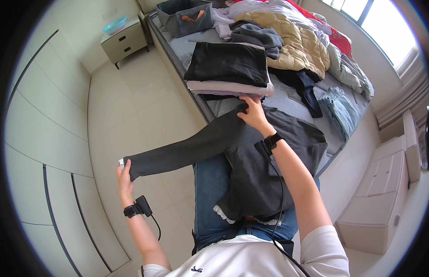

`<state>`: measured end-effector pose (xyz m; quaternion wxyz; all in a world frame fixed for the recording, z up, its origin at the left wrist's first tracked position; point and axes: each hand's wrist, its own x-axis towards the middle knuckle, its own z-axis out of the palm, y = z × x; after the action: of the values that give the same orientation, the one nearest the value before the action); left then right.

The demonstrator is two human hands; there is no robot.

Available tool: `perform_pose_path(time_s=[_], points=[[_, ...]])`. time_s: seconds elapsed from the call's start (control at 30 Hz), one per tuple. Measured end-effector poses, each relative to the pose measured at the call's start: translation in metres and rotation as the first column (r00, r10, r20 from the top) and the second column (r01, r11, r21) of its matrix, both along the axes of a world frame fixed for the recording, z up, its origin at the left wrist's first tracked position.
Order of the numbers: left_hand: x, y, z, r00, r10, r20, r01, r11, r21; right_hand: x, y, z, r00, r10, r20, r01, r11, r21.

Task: The recorder is folding several different items of clothing including a sweater, a shirt, and a vest on a bed.

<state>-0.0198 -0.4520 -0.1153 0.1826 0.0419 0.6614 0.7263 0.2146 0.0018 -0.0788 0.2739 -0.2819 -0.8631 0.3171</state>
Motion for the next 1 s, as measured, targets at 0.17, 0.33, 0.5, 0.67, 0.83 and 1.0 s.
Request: perform_pose_path(time_s=[0.17,0.33,0.5,0.67,0.83,1.0], points=[[0.000,0.022,0.010,0.992,-0.025,-0.123,0.017,0.997,-0.069,0.017,-0.025,0.007,0.940,0.315,0.132,-0.324,0.944,0.056],[0.020,0.079,0.053,0.993,-0.086,-0.078,0.084,0.996,-0.029,0.023,-0.046,-0.008,0.762,0.278,0.585,-0.391,0.917,0.073],[0.060,0.181,0.067,0.927,-0.330,-0.177,0.326,0.944,-0.055,0.028,-0.041,-0.012,0.794,0.254,0.552,-0.347,0.935,0.069],[0.107,0.267,0.041,0.765,-0.550,-0.334,0.443,0.827,-0.347,0.028,-0.042,-0.009,0.823,0.290,0.488,-0.328,0.945,-0.008],[0.143,0.302,0.028,0.763,-0.646,0.004,0.625,0.736,-0.261,0.029,-0.035,-0.013,0.854,0.327,0.405,-0.302,0.945,-0.128],[0.135,0.293,0.024,0.797,-0.603,-0.020,0.598,0.794,-0.106,0.035,-0.025,-0.019,0.882,0.373,0.289,-0.308,0.919,-0.247]])
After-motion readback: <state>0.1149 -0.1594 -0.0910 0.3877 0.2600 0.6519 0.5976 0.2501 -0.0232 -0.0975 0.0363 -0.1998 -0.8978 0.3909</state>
